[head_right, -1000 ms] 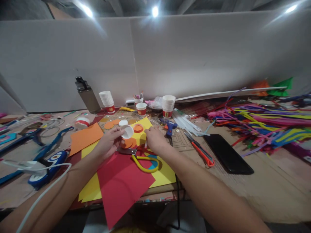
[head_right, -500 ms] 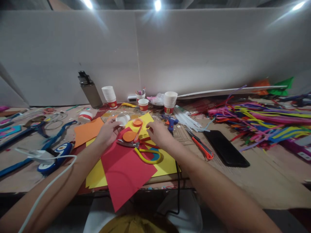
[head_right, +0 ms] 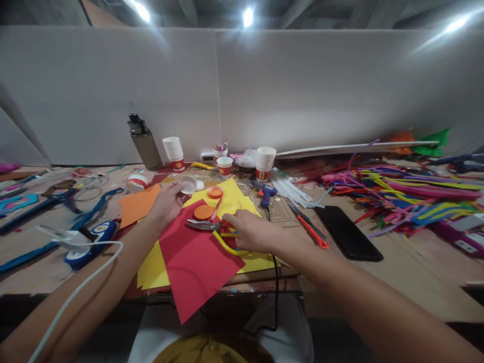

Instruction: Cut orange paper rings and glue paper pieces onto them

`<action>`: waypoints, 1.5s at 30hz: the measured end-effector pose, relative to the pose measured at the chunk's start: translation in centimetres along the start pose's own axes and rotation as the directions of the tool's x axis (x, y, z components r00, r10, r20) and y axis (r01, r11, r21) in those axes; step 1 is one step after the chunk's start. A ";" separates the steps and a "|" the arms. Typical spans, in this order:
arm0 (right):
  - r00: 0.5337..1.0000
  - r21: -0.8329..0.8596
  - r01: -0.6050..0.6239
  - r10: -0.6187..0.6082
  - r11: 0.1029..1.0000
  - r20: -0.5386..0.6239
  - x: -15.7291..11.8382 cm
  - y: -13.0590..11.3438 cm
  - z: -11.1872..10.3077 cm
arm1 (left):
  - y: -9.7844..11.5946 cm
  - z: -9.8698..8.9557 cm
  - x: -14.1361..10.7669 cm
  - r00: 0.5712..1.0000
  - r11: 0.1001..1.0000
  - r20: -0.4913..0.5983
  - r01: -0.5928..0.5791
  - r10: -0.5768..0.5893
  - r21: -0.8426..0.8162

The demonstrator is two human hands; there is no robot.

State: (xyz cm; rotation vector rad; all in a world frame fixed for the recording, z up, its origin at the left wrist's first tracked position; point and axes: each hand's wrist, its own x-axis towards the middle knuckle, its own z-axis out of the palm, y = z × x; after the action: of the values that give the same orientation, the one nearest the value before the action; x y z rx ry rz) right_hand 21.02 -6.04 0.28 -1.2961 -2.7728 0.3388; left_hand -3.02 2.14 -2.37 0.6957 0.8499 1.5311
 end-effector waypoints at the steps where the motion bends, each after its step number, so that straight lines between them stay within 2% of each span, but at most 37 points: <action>1: 1.000 -0.008 -0.013 0.013 1.000 -0.002 -0.1 0.0 -0.3 | 0.2 -0.1 0.2 1.000 1.000 -0.011 -0.008 0.008 -0.007; 6: 0.998 0.047 0.055 -0.053 0.997 -0.037 -1.1 0.6 -0.5 | 1.1 -0.5 1.0 0.998 0.999 -0.029 -0.046 0.046 0.002; 9: 0.974 0.238 0.126 -0.074 0.963 -0.215 -1.1 0.4 -0.5 | 0.9 -0.4 0.8 0.996 0.996 0.006 -0.090 0.090 0.023; 12: 0.915 0.545 0.229 0.012 0.807 -0.402 0.0 -0.6 -0.8 | 0.4 -0.1 0.4 0.988 0.986 0.059 -0.147 0.143 0.078; 14: 0.891 0.695 0.283 0.087 0.661 -0.446 1.1 -1.5 -1.1 | 0.0 0.1 0.0 0.981 0.975 0.096 -0.180 0.169 0.129; 16: 0.876 0.777 0.278 0.181 0.565 -0.446 2.1 -2.3 -1.2 | -0.4 0.3 -0.2 0.971 0.960 0.128 -0.224 0.204 0.167; 19: 0.901 0.867 0.139 0.303 0.478 -0.311 2.8 -2.7 -0.6 | -0.7 0.3 -0.4 0.951 0.930 0.148 -0.298 0.270 0.214; 21: 0.919 0.870 0.056 0.314 0.490 -0.236 2.8 -2.5 -0.1 | -0.7 0.3 -0.5 0.938 0.910 0.167 -0.338 0.304 0.241; 25: 0.943 0.783 -0.044 0.284 0.621 -0.173 2.3 -1.8 0.5 | -0.6 0.3 -0.9 0.919 0.882 0.192 -0.388 0.345 0.267; 27: 0.951 0.761 -0.065 0.272 0.646 -0.150 2.1 -1.8 0.5 | -0.4 0.5 -1.2 0.918 0.879 0.181 -0.392 0.354 0.270; 31: 0.963 0.757 -0.077 0.244 0.649 -0.112 2.0 -2.1 0.4 | 0.0 0.8 -1.8 0.920 0.853 0.139 -0.391 0.366 0.345; 36: 0.963 0.758 -0.066 0.239 0.649 -0.121 1.9 -2.4 0.7 | 0.2 0.9 -2.2 0.896 0.768 0.111 -0.426 0.429 0.479; 43: 0.964 0.751 -0.086 0.246 0.655 -0.104 1.9 -2.8 0.5 | 0.4 0.9 -2.3 0.847 0.679 0.107 -0.486 0.520 0.550; 45: 0.966 0.764 -0.105 0.247 0.636 -0.074 1.9 -2.8 0.4 | 0.4 1.0 -2.4 0.848 0.693 0.117 -0.494 0.516 0.525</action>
State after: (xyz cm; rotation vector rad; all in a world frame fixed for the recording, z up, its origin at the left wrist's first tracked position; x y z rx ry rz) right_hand 17.59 -6.39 0.42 -1.2492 -1.9438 1.1847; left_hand -2.15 -0.15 -1.39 1.4183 1.2098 1.8058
